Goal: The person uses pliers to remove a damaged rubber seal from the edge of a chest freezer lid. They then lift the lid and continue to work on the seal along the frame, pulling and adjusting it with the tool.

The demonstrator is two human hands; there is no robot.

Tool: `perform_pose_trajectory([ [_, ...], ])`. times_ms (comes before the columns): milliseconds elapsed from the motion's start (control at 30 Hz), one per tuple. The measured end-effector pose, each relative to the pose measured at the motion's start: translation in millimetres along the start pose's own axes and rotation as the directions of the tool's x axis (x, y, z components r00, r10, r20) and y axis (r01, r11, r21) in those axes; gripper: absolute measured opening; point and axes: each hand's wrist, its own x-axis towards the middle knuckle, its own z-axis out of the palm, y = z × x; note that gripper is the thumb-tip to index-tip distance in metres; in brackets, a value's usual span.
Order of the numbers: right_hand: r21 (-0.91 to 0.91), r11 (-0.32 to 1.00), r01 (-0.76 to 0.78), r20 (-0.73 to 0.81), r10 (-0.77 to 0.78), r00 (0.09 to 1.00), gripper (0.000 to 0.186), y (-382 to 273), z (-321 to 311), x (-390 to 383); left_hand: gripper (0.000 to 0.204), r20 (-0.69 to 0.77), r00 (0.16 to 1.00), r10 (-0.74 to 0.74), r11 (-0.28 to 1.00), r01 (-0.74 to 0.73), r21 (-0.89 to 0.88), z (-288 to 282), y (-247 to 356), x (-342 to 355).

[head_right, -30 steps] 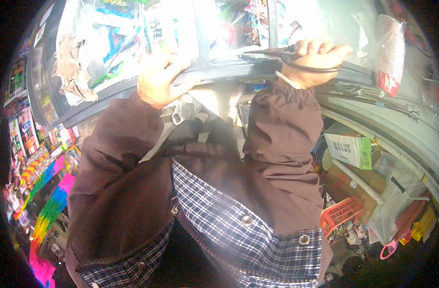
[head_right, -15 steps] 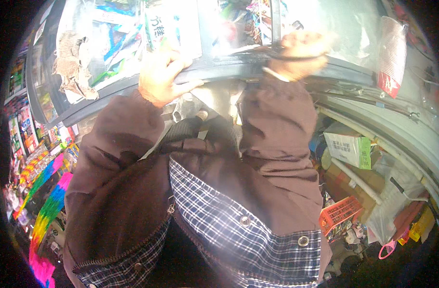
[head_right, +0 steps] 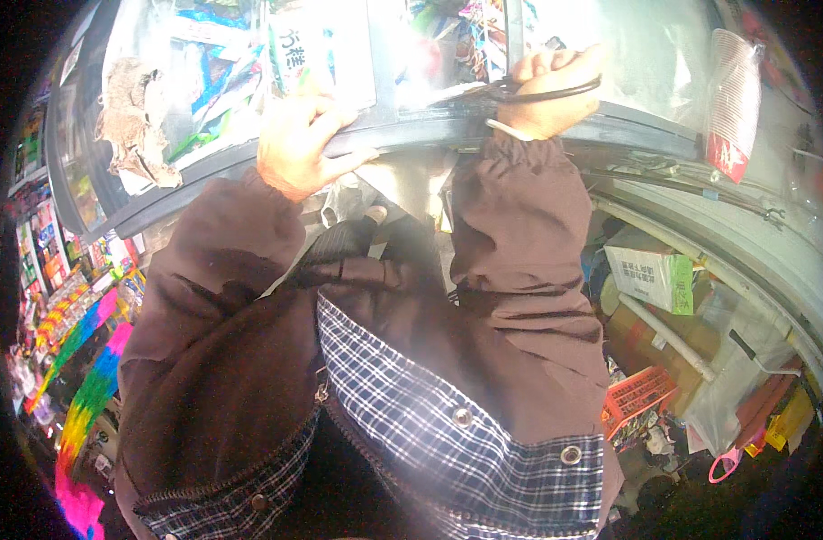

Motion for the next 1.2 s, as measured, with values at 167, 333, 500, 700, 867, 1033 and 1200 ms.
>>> perform_pose_trajectory([
  [167,0.047,0.999,-0.024,-0.048,0.027,0.998,0.036,-12,7,-3,0.043,0.006,1.000,-0.013,1.000,0.013,0.018,0,1,-3],
  [333,0.157,0.987,0.043,0.028,-0.048,0.998,0.031,-1,8,-2,0.043,0.002,1.000,-0.013,0.999,0.013,0.030,1,0,-3],
  [500,0.157,0.983,-0.097,0.038,0.092,0.995,0.042,12,12,-16,0.044,-0.010,1.000,-0.005,1.000,0.005,0.010,-1,-1,-5],
  [700,0.093,0.994,0.065,0.033,-0.069,0.997,0.030,3,8,-9,0.044,-0.011,1.000,-0.004,1.000,0.004,0.006,-3,-1,-6],
  [867,0.123,0.985,-0.124,0.034,0.121,0.992,0.030,15,16,-20,0.043,-0.010,1.000,0.013,1.000,-0.013,0.020,-4,-3,-5],
  [1033,0.125,0.988,-0.086,0.023,0.084,0.996,0.037,9,11,-10,0.042,-0.037,0.999,0.016,0.999,-0.015,0.029,-3,-4,-7],
  [1200,0.176,0.983,-0.049,0.046,0.042,0.998,0.038,3,15,-8,0.041,-0.035,0.999,-0.015,0.999,0.016,0.034,-4,-5,-7],
])
